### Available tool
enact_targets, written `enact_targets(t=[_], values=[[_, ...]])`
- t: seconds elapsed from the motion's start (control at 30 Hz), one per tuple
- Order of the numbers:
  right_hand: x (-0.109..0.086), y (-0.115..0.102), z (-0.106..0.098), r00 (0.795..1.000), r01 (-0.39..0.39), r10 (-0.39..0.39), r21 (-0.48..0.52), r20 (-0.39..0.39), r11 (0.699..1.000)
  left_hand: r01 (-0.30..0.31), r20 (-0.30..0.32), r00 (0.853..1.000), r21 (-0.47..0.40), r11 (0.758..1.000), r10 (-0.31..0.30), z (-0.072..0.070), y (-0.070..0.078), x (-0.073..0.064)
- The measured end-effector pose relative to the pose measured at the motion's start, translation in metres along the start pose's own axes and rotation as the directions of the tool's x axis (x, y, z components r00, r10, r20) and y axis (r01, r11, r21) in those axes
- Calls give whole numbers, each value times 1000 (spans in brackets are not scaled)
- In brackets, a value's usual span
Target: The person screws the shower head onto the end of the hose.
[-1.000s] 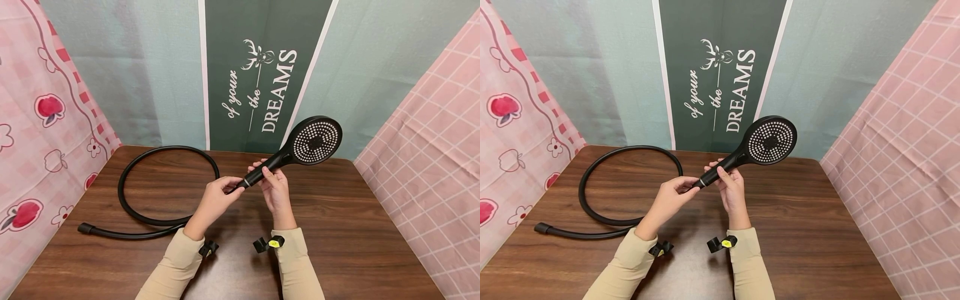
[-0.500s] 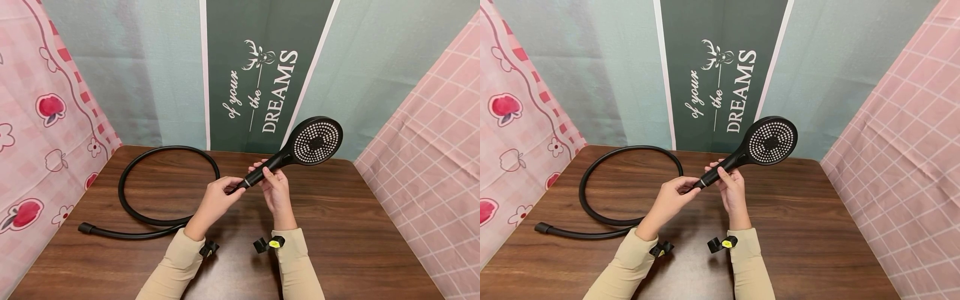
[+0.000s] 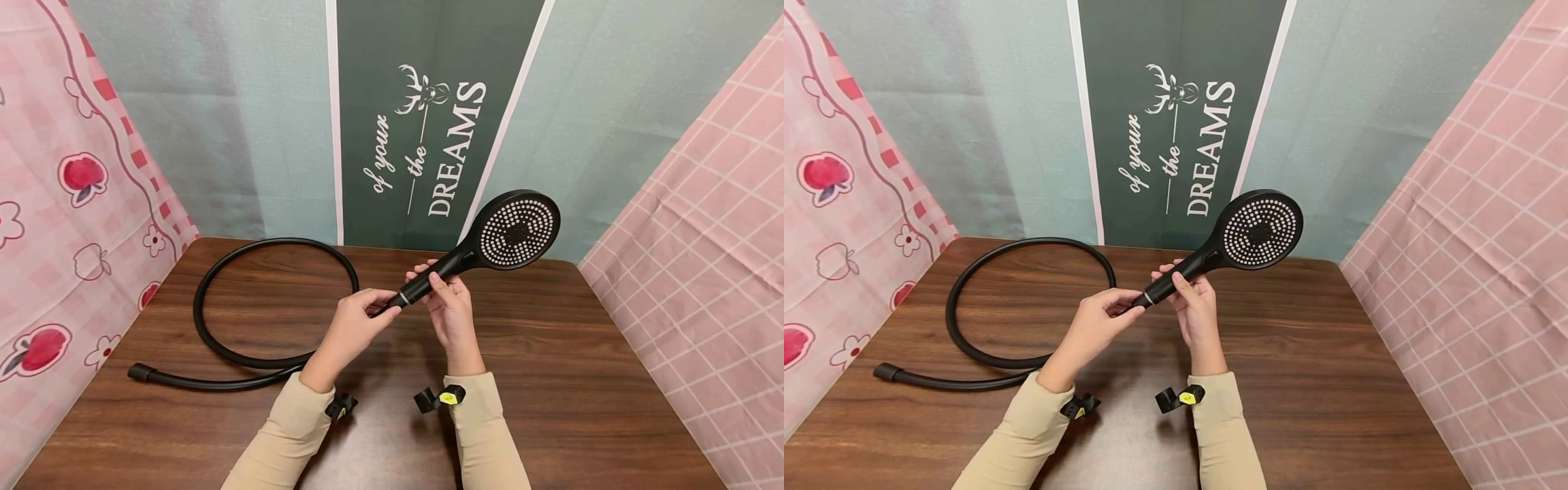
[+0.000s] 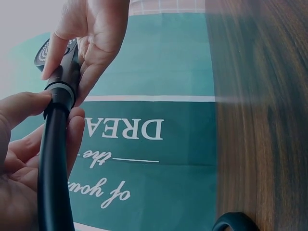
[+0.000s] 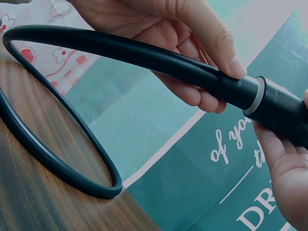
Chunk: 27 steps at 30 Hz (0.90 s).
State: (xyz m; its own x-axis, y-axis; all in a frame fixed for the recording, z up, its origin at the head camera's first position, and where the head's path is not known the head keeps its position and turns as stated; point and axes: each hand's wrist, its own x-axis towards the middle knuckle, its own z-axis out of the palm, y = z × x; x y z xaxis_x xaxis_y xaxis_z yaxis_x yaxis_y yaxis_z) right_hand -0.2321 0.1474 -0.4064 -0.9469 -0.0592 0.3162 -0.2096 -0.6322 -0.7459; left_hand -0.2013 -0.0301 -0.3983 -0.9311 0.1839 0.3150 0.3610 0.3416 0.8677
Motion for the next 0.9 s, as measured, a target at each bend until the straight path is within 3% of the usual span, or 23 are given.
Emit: enact_targets(t=[0.9], values=[[0,0,-1,1000,3,-3,8,4,1000,2,2,1000,-19,1000,-2,0,-1,1]])
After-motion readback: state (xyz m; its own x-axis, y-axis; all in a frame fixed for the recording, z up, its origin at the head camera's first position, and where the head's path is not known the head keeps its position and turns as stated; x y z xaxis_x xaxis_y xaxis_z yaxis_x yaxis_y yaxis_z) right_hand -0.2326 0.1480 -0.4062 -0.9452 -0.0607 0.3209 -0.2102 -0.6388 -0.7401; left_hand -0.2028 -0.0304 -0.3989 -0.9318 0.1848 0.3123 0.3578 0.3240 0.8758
